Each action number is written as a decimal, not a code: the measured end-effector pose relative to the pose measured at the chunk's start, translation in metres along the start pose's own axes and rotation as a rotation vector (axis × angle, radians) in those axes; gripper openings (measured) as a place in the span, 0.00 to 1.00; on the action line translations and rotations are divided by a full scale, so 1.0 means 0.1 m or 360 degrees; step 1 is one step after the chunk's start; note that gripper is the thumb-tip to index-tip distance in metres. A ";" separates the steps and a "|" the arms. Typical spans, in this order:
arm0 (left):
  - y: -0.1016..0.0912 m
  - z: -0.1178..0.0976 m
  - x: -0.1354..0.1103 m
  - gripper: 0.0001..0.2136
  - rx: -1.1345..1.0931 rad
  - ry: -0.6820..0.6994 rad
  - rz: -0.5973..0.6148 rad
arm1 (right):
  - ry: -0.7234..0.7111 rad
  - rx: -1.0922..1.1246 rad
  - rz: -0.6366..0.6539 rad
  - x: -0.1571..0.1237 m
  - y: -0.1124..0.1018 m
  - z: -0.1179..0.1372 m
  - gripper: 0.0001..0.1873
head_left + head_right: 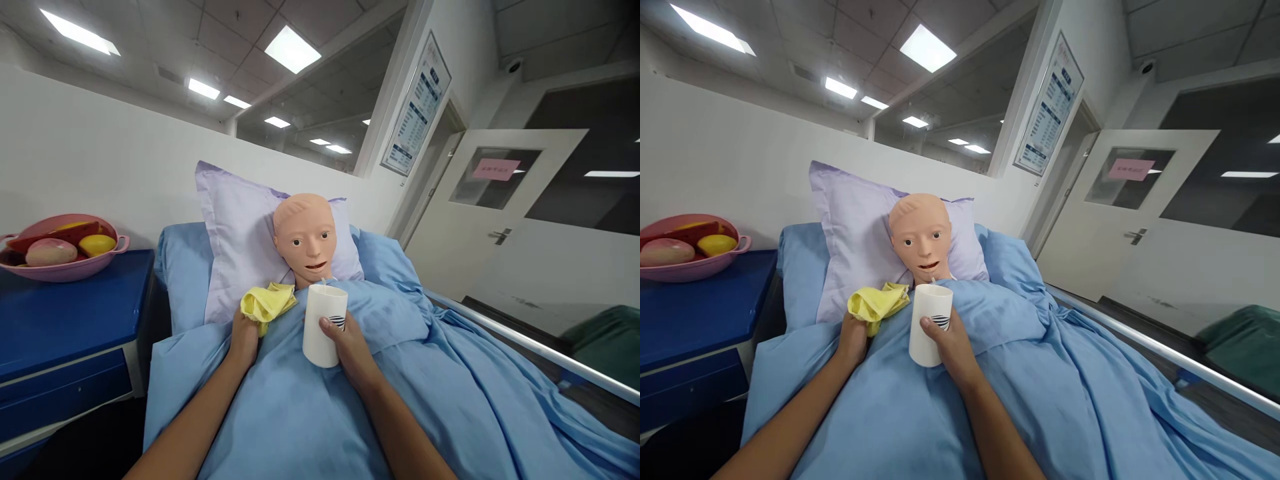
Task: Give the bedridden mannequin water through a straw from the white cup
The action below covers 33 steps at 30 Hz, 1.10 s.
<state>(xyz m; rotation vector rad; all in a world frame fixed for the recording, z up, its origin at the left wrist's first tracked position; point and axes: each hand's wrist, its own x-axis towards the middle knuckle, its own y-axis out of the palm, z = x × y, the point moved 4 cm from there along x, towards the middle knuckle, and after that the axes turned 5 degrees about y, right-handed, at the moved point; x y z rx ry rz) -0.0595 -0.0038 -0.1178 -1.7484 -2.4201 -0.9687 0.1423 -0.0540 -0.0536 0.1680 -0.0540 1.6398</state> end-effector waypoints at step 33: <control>-0.04 -0.08 0.01 0.11 0.0191 0.0004 -0.0025 | -0.0147 0.0056 0.0123 0.06 0.02 -0.03 0.27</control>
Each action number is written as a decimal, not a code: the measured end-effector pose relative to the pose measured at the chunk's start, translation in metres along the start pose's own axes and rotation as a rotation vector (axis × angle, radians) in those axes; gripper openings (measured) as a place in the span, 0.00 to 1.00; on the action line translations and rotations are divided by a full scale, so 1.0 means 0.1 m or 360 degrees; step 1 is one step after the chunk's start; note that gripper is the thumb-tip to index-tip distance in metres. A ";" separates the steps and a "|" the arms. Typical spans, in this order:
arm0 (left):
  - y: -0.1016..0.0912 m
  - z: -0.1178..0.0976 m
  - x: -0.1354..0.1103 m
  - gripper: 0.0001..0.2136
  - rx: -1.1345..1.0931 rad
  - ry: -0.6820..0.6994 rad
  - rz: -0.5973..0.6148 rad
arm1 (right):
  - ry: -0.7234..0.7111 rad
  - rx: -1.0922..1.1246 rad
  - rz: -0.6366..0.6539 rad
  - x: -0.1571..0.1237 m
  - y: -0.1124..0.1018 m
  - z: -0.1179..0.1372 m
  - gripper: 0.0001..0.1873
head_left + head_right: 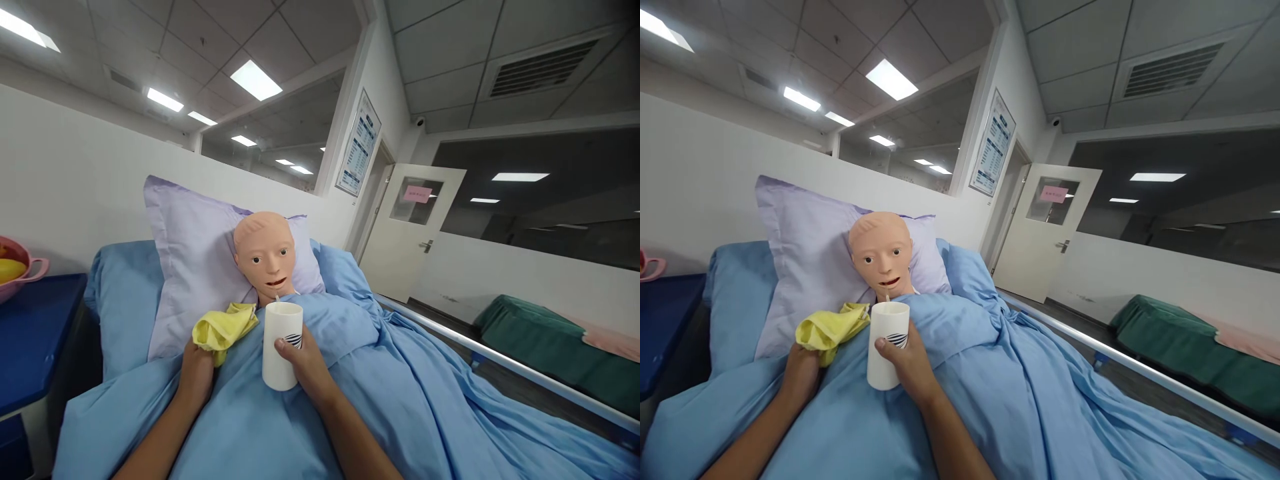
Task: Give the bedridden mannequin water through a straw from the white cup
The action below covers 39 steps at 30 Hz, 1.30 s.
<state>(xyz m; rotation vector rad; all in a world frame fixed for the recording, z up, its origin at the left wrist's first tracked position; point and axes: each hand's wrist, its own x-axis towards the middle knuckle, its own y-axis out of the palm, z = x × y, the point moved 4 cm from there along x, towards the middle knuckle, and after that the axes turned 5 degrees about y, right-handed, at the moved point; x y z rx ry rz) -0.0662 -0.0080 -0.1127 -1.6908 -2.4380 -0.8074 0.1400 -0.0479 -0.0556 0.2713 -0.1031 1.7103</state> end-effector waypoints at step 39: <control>0.00 0.02 -0.01 0.14 -0.0023 0.0054 0.0046 | 0.0050 0.0119 -0.0278 -0.06 0.03 0.01 0.29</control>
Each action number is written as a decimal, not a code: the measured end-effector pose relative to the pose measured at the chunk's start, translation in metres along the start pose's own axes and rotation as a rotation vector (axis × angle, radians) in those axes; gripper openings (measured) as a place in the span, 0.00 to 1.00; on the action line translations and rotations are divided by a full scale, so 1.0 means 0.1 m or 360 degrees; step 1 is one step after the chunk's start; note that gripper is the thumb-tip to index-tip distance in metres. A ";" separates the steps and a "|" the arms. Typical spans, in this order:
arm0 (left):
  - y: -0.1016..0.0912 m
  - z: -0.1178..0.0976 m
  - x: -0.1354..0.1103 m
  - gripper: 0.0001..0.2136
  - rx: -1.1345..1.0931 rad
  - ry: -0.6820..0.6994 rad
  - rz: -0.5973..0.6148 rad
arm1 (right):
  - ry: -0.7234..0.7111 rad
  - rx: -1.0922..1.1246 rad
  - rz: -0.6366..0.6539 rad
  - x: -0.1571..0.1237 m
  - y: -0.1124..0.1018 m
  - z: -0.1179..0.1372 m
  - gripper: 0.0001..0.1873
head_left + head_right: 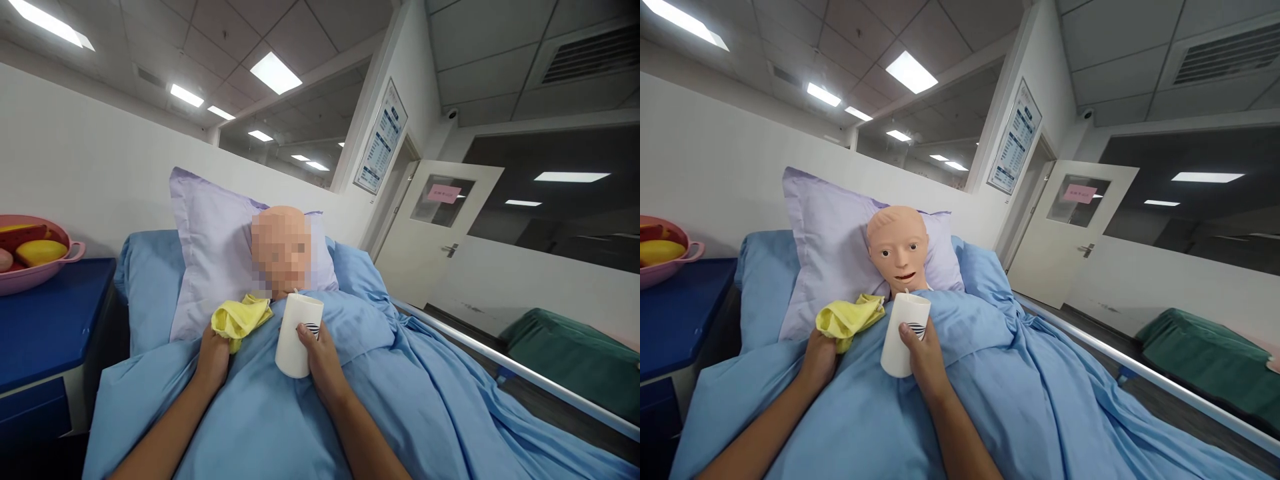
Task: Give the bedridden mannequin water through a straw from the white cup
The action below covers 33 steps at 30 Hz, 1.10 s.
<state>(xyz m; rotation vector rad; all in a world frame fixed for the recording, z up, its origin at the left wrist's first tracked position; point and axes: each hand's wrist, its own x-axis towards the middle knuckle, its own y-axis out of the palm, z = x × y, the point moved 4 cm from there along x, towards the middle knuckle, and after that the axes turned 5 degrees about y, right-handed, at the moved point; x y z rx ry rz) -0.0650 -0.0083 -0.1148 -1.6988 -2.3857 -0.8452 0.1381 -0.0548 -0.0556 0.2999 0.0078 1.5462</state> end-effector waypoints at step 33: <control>0.02 -0.11 -0.03 0.15 0.0099 -0.0006 0.0030 | -0.0014 -0.0112 0.0097 -0.01 0.02 0.03 0.29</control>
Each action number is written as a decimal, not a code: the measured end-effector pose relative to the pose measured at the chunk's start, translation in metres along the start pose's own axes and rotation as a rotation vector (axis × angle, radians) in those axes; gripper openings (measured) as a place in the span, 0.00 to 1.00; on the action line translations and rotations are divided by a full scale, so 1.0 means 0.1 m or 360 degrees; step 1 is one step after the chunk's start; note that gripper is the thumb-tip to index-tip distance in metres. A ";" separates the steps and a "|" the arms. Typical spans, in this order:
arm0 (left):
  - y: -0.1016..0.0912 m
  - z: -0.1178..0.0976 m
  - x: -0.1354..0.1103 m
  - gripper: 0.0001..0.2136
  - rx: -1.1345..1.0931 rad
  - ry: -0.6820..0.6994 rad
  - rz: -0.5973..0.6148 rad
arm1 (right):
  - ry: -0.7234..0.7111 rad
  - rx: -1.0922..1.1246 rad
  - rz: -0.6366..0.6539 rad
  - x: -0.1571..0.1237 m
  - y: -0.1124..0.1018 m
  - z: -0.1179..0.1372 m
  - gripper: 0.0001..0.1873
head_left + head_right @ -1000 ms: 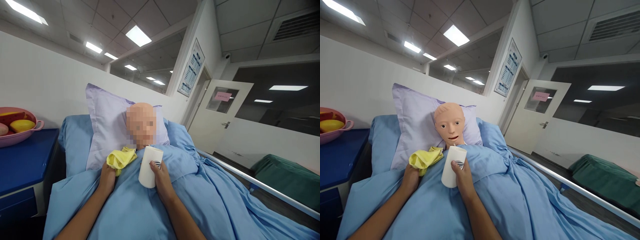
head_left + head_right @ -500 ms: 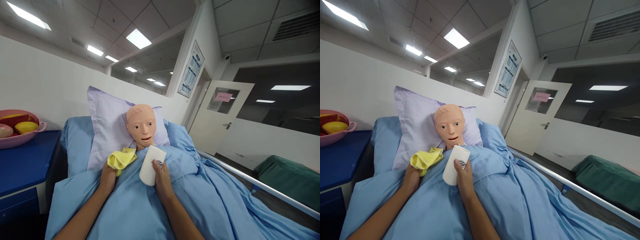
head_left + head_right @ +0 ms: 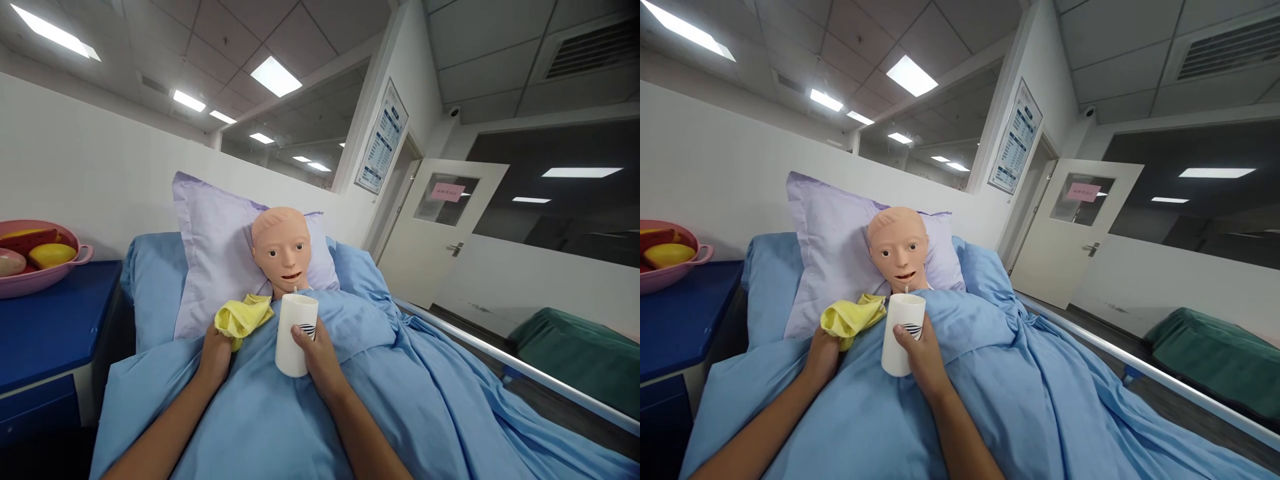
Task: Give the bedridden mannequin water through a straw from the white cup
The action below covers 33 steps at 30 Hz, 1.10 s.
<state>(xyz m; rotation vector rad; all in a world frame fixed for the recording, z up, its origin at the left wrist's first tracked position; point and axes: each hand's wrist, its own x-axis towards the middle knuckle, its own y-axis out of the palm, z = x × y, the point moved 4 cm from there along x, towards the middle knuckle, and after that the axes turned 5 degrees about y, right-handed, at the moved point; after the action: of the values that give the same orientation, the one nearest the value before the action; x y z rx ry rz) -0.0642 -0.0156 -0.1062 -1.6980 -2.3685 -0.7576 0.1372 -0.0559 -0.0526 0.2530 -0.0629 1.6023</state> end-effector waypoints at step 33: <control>-0.01 0.00 -0.01 0.13 0.0178 0.0087 0.0004 | 0.0025 0.0132 -0.0084 0.00 0.00 0.00 0.28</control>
<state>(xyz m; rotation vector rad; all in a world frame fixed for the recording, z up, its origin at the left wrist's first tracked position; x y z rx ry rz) -0.0646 -0.0165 -0.1065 -1.6145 -2.3250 -0.6493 0.1374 -0.0560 -0.0523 0.3039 0.0219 1.5562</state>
